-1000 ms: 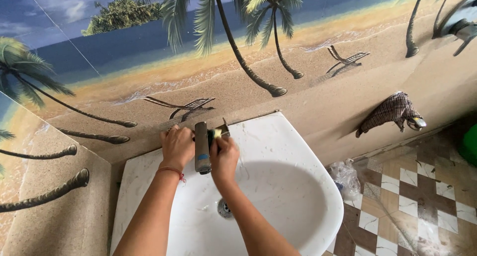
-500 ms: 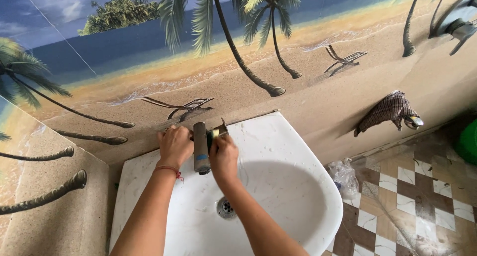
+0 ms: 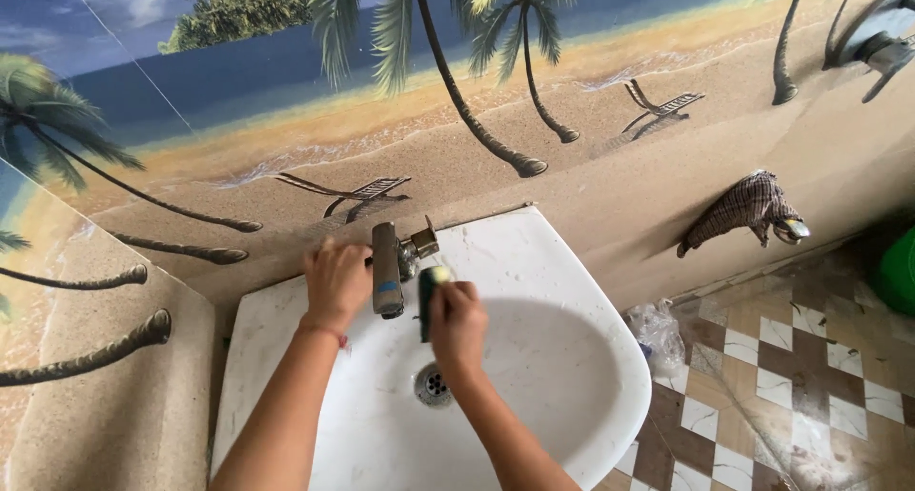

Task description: The person cleans various bathroom fixtures including a faucet, a sink, and a wall shelf by hand using a sponge and a cloth.

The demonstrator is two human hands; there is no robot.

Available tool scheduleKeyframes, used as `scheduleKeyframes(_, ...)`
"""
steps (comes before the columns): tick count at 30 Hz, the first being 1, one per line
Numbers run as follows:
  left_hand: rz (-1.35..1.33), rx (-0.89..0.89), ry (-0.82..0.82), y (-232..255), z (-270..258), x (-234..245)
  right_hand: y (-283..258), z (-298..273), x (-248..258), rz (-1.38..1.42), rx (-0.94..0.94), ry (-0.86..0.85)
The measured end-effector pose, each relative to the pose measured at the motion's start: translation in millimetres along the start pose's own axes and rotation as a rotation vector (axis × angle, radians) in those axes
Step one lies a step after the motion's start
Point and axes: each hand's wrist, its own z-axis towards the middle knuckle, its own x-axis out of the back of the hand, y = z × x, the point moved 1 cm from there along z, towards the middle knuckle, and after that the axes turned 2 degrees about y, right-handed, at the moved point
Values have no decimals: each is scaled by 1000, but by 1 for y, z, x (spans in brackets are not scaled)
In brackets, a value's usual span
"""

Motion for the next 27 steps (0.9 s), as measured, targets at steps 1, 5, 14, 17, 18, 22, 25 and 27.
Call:
scheduleKeyframes(1,-50,11,49,4,-11,5,-1,0,9,28,-31,64)
scheduleKeyframes(5,-152,12,277,22,-36,52,-9,6,14,-39,-202,51)
scheduleKeyframes(14,-679,542,-134,81,-66,133,8,-14,-49,-51,112,100)
scheduleKeyframes(17,-668,506,-17,86,-73,140,14,-19,-59,-146,338,-68)
scheduleKeyframes(18,-617,511,22,81,-73,138,15,-21,-57,-158,407,-127)
scheduleKeyframes(22,-477,231,240,31,-65,108,20,-24,-43,-178,557,-173)
scheduleKeyframes(25,-428,-8,230,-3,-51,64,11,-23,-33,-93,577,-106)
scheduleKeyframes(27,-456,-44,237,-18,-42,35,0,-17,-35,-97,645,-122)
